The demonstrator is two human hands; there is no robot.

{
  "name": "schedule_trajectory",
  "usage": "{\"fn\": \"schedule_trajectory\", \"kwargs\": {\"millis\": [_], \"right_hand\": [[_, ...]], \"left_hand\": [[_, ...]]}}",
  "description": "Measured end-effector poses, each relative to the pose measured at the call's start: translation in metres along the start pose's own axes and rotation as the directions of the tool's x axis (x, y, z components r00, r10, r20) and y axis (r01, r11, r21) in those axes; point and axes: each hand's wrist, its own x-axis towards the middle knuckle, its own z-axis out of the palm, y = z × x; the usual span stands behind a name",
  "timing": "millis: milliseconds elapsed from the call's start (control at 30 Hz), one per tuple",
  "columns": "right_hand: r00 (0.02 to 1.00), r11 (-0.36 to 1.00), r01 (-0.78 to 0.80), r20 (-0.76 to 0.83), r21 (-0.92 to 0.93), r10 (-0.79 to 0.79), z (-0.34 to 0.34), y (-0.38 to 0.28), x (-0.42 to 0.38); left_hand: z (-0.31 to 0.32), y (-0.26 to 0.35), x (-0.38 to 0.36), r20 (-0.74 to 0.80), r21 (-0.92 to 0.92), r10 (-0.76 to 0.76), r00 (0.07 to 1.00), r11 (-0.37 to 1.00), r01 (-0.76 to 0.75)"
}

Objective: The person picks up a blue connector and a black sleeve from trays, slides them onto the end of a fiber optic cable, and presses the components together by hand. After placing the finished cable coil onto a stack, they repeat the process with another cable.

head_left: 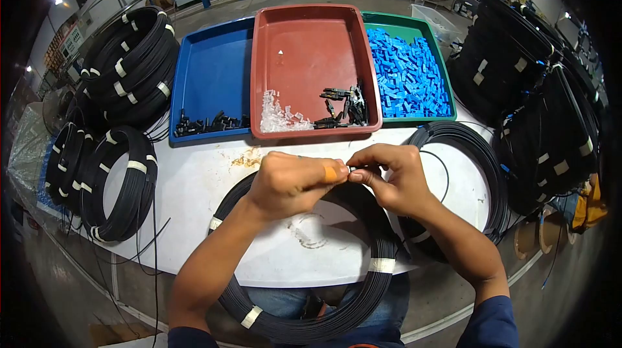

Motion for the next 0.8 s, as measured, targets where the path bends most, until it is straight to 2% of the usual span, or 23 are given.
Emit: {"fn": "schedule_trajectory", "kwargs": {"millis": [33, 67, 100, 133, 167, 233, 267, 300, 333, 367, 433, 467, 500, 533, 567, 600, 633, 700, 733, 767, 800], "right_hand": [[1.0, 1.0, 0.001, 0.002, 0.001, -0.001, 0.003, 0.002, 0.001], [0.972, 0.971, 0.2, -0.097, -0.129, -0.213, 0.005, 0.003, 0.002], [0.891, 0.887, 0.372, -0.163, -0.275, -0.425, 0.006, 0.003, 0.002], [0.848, 0.829, 0.434, -0.151, -0.352, -0.508, 0.007, 0.003, 0.003], [0.848, 0.828, 0.434, -0.15, -0.354, -0.509, 0.006, 0.001, 0.003], [0.888, 0.811, 0.379, -0.07, -0.446, -0.454, 0.003, -0.006, 0.0], [0.935, 0.865, 0.301, -0.054, -0.402, -0.351, 0.002, -0.007, -0.002], [0.935, 0.864, 0.3, -0.056, -0.404, -0.351, 0.0, -0.007, -0.002], [0.999, 0.986, 0.045, 0.003, -0.159, -0.045, -0.004, -0.006, -0.003], [0.961, 0.965, -0.252, 0.139, 0.071, 0.24, -0.006, -0.005, -0.003], [0.955, 0.953, -0.268, 0.169, 0.141, 0.244, -0.005, 0.0, -0.001], [0.985, 0.98, -0.16, 0.087, 0.116, 0.15, -0.002, 0.0, 0.0], [0.998, 0.995, -0.055, 0.003, 0.082, 0.055, 0.0, -0.001, -0.001], [0.997, 0.996, 0.044, -0.074, 0.075, -0.038, 0.005, -0.003, -0.001], [0.996, 0.997, 0.037, -0.081, 0.072, -0.031, 0.006, -0.001, -0.002], [0.959, 0.965, 0.232, -0.138, -0.124, -0.249, 0.007, 0.003, -0.002], [0.875, 0.858, 0.399, -0.145, -0.324, -0.462, 0.006, 0.005, -0.002], [0.85, 0.83, 0.437, -0.143, -0.347, -0.508, 0.004, -0.001, -0.003], [0.871, 0.843, 0.407, -0.129, -0.351, -0.474, 0.004, -0.004, -0.003], [0.89, 0.855, 0.378, -0.115, -0.354, -0.441, 0.004, -0.006, -0.004], [0.89, 0.856, 0.379, -0.115, -0.353, -0.441, 0.005, -0.006, -0.005]], "left_hand": [[-0.001, 0.001, -0.001, -0.001, 0.001, -0.001, 1.0, 1.0, 0.001], [-0.001, 0.002, -0.001, -0.024, -0.116, -0.175, 0.984, 0.978, 0.171], [-0.001, 0.005, -0.001, -0.026, -0.234, -0.344, 0.939, 0.915, 0.329], [-0.002, 0.008, 0.001, 0.002, -0.322, -0.44, 0.898, 0.85, 0.417], [-0.001, 0.008, 0.0, 0.001, -0.323, -0.438, 0.899, 0.851, 0.415], [0.002, 0.007, -0.001, -0.037, -0.196, -0.278, 0.96, 0.944, 0.266], [0.001, 0.007, -0.001, -0.036, -0.198, -0.278, 0.96, 0.944, 0.265], [-0.001, 0.005, -0.001, 0.031, -0.032, -0.076, 0.997, 0.997, 0.077], [-0.003, 0.005, -0.001, 0.127, 0.119, 0.116, 0.985, 0.984, -0.131], [-0.003, 0.007, 0.0, 0.128, 0.123, 0.114, 0.985, 0.984, -0.13], [-0.005, 0.012, 0.0, 0.173, 0.224, 0.102, 0.98, 0.964, -0.14], [-0.003, 0.007, 0.001, 0.056, 0.083, 0.041, 0.998, 0.996, -0.045], [-0.004, 0.006, 0.0, 0.059, 0.087, 0.036, 0.998, 0.995, -0.041], [-0.004, 0.004, -0.001, -0.003, -0.034, -0.132, 0.991, 0.991, 0.132], [-0.003, 0.003, -0.001, -0.04, -0.168, -0.3, 0.953, 0.942, 0.29], [-0.005, 0.005, 0.0, -0.015, -0.259, -0.401, 0.916, 0.887, 0.384], [-0.005, 0.007, 0.001, -0.011, -0.267, -0.396, 0.918, 0.886, 0.379], [-0.004, 0.011, 0.001, 0.032, -0.321, -0.442, 0.897, 0.845, 0.428], [-0.003, 0.01, -0.001, 0.008, -0.231, -0.321, 0.947, 0.921, 0.314], [-0.004, 0.008, -0.001, 0.007, -0.229, -0.322, 0.947, 0.921, 0.315], [-0.007, 0.007, -0.002, 0.023, -0.033, -0.103, 0.994, 0.994, 0.104]]}}
